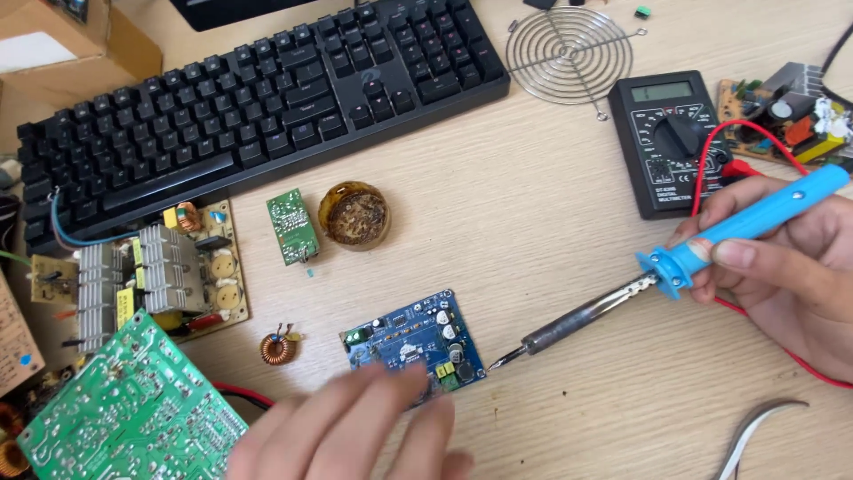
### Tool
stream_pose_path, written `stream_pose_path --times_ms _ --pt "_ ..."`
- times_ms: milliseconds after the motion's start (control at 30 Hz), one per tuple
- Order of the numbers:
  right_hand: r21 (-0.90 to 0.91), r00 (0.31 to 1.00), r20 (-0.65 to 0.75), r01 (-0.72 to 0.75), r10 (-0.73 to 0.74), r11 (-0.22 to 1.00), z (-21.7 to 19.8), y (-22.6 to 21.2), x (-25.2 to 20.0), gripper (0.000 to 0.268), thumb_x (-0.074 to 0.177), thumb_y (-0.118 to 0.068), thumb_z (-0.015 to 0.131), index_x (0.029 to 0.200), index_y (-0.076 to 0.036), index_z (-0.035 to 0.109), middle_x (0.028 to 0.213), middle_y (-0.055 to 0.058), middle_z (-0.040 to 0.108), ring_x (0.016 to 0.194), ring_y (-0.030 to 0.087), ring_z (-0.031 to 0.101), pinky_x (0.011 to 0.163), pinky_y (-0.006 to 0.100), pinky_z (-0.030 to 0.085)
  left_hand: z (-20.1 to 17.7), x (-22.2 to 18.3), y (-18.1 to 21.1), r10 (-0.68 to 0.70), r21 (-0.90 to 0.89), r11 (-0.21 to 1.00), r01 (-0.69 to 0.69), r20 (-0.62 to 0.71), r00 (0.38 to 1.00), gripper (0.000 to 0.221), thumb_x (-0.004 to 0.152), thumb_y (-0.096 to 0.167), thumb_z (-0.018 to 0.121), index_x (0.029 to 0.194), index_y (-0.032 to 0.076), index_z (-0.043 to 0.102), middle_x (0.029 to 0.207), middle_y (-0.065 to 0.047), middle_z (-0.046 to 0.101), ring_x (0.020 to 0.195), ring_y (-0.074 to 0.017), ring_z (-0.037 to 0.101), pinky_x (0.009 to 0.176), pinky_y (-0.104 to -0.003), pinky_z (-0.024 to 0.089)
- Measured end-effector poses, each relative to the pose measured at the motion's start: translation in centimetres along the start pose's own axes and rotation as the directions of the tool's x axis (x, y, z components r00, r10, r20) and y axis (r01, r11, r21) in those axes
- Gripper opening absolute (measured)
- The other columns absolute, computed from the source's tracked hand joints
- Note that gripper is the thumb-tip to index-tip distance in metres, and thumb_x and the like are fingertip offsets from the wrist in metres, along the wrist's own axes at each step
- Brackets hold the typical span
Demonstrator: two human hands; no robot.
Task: Soldering or desoldering electronic components on a printed circuit board using a soldering iron on a workbench.
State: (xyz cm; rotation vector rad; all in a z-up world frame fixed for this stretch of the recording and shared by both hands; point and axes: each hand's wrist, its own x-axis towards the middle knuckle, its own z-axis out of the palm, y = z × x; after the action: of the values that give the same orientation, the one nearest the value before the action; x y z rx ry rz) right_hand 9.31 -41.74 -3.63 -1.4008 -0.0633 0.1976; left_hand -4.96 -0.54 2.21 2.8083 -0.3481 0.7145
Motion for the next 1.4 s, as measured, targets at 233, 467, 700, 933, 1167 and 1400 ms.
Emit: stream_pose_path --times_ms 233,467,700,933,1167,1400 --pt "-0.077 0.999 -0.04 0.023 -0.026 0.997 -0.3 0.3 0.2 0.034 0.1 -0.013 0.072 0.131 -0.002 0.064 0.109 0.025 0.08 0.074 0.025 0.075 0.066 0.036 0.064 2.1 3.2 0.5 0.149 -0.001 0.989 -0.149 -0.015 0.989 0.041 0.112 0.054 0.062 0.121 0.018 0.08 0.122 -0.005 0.077 0.101 -0.029 0.073 0.08 -0.042 0.052" --pt "-0.09 0.999 -0.047 -0.004 0.0 0.996 -1.5 1.5 0.3 0.035 0.1 -0.013 0.07 0.133 -0.004 0.064 0.113 0.023 0.079 0.076 0.025 0.075 0.065 0.036 0.065 3.7 2.8 0.4 0.152 -0.001 0.988 -0.153 -0.032 0.988 0.024 0.11 0.043 0.077 0.116 0.021 0.082 0.116 0.0 0.077 0.099 -0.0258 0.071 0.078 -0.041 0.051" --pt "-0.094 0.999 -0.041 -0.005 0.001 0.996 -1.7 1.1 0.1 0.035 0.099 -0.015 0.071 0.131 -0.003 0.063 0.11 0.022 0.077 0.076 0.025 0.074 0.062 0.036 0.063 3.3 2.5 0.7 0.127 -0.098 0.988 -0.123 0.036 0.991 0.019 0.102 0.036 0.085 0.118 0.026 0.083 0.117 0.006 0.08 0.097 -0.0231 0.071 0.074 -0.04 0.051" --pt "-0.132 0.998 -0.037 0.051 -0.056 0.99 -5.1 2.5 -0.2 0.043 0.101 -0.033 0.074 0.135 -0.014 0.057 0.115 0.019 0.077 0.067 0.017 0.071 0.052 0.026 0.062 3.7 1.5 0.8 -0.029 -0.212 0.976 0.055 0.124 0.992 0.014 0.093 0.037 0.081 0.107 0.032 0.081 0.119 0.013 0.081 0.103 -0.0172 0.076 0.083 -0.036 0.058" --pt "-0.196 0.996 -0.064 0.052 -0.065 0.979 -5.3 3.0 -0.4 0.049 0.101 -0.042 0.072 0.139 -0.018 0.052 0.117 0.013 0.073 0.066 0.012 0.068 0.048 0.022 0.06 3.7 1.8 1.5 0.033 -0.289 0.957 -0.01 0.076 0.997 0.017 0.104 0.019 0.075 0.119 0.024 0.081 0.139 0.001 0.083 0.127 -0.0239 0.081 0.103 -0.04 0.063" --pt "-0.218 0.999 -0.04 0.024 -0.034 0.976 -6.8 3.9 -1.0 0.042 0.103 -0.028 0.068 0.141 -0.017 0.051 0.121 0.017 0.074 0.07 0.024 0.077 0.048 0.03 0.064 7.2 0.6 2.8 -0.216 -0.297 0.936 0.189 -0.06 0.975 0.021 0.088 0.029 0.091 0.108 0.024 0.09 0.115 0.005 0.09 0.107 -0.0078 0.085 0.109 -0.032 0.066"
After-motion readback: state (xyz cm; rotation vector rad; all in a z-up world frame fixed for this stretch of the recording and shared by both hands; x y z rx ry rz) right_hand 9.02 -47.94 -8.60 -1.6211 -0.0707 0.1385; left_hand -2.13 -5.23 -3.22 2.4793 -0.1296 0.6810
